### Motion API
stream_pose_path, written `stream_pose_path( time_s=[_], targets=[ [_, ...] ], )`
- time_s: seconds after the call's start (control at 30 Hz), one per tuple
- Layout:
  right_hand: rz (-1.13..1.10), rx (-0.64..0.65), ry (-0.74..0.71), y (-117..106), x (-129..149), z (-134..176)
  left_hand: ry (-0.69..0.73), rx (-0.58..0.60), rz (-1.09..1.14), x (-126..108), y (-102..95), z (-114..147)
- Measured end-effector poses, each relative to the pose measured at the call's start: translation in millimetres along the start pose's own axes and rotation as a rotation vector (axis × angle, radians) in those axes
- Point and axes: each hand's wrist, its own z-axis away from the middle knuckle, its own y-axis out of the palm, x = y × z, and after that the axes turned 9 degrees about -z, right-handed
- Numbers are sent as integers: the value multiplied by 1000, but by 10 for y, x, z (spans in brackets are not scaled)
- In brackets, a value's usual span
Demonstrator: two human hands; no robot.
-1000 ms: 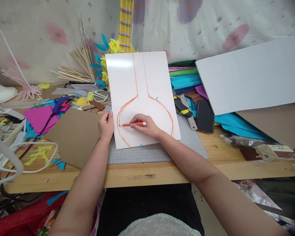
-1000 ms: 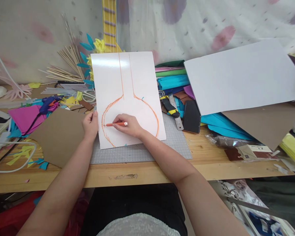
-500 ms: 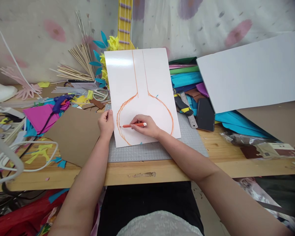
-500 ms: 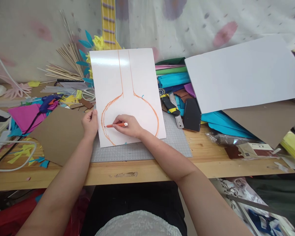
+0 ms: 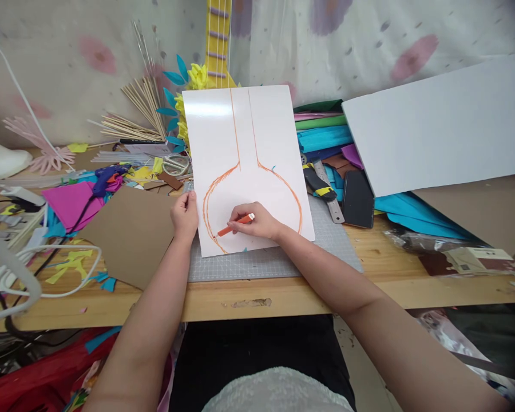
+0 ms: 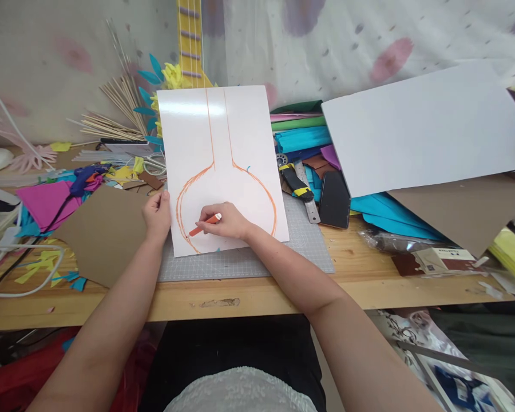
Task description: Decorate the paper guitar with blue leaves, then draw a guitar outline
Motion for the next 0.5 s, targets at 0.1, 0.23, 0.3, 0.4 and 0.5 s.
stream_pose_path(
  time_s=[0.1,0.23,0.3,0.4,0.5],
  targets=[
    [-38,-44,-9,-6,4,-7,6,-1,-7,1,-7,6],
    [-26,-138,-64,22,-18,6,-9,-9,-3,3,-2,5],
    [2,-147,-70,41,-25,41,-5,-4,8,0,3,-1],
    [46,-101,-87,69,-30,110,10,10,9,-11,7,-10],
    [64,-114,-105,94,-38,160,25,16,-8,-30,2,-14]
  ],
)
